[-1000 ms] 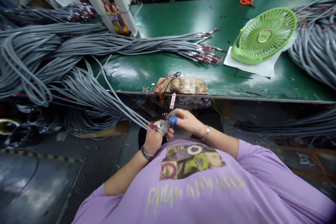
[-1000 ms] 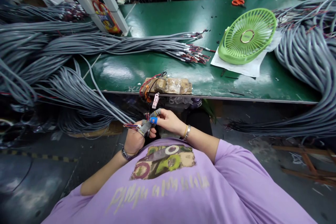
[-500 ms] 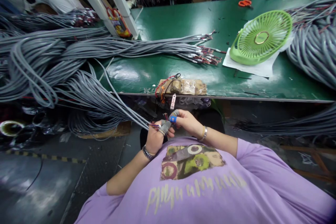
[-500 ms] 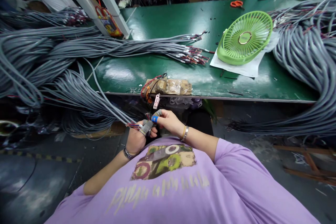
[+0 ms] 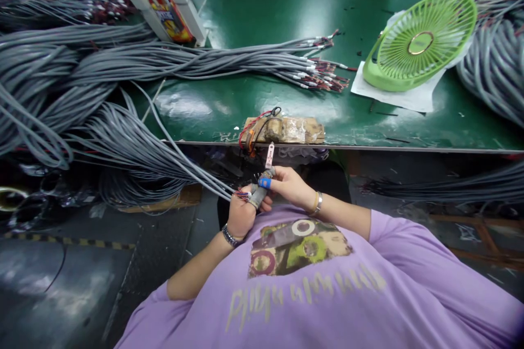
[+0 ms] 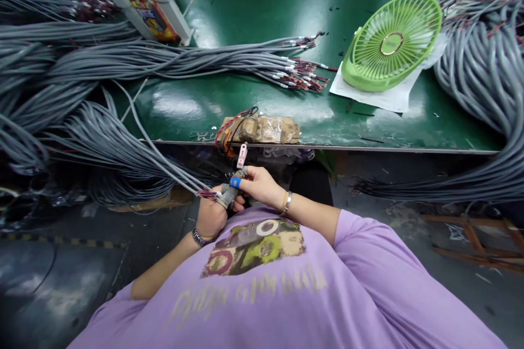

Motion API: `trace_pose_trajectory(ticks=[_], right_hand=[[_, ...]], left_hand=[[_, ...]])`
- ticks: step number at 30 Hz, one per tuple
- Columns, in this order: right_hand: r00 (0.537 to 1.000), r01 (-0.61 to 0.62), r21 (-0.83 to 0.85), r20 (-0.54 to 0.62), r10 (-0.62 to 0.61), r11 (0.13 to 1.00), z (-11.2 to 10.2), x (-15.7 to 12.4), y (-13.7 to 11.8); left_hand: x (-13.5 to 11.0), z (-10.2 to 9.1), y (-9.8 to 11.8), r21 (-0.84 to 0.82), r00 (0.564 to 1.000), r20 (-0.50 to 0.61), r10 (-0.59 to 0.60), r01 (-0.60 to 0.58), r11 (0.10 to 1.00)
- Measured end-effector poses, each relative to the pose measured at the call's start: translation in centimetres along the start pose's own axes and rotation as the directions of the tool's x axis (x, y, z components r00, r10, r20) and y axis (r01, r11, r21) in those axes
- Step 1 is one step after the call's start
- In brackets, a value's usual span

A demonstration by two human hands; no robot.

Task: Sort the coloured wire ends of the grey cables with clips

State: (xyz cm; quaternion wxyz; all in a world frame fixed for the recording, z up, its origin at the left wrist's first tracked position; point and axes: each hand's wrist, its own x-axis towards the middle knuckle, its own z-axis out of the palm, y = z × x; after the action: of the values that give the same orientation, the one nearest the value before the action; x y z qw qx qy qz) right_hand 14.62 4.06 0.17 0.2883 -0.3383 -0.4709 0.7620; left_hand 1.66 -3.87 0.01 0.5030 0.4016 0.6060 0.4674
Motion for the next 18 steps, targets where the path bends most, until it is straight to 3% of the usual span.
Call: trace_pose_trajectory(ticks=[10,18], right_hand=[[0.998,-0.041,0.105,-0.040,0.046,0.994,0.2,0.0,1.0],[0.985,-0.136,0.230,0.134,0.107,0.964,-2.5,0.5,0.6]], left_hand=[[-0.2,-0.1,-0.4,-0.012,0.999,0.002,0.042,-0.042,0.999],[0.2,-0.8,-0.3,-0.201,0.999,-0.013,0.032,-0.034,0.979]])
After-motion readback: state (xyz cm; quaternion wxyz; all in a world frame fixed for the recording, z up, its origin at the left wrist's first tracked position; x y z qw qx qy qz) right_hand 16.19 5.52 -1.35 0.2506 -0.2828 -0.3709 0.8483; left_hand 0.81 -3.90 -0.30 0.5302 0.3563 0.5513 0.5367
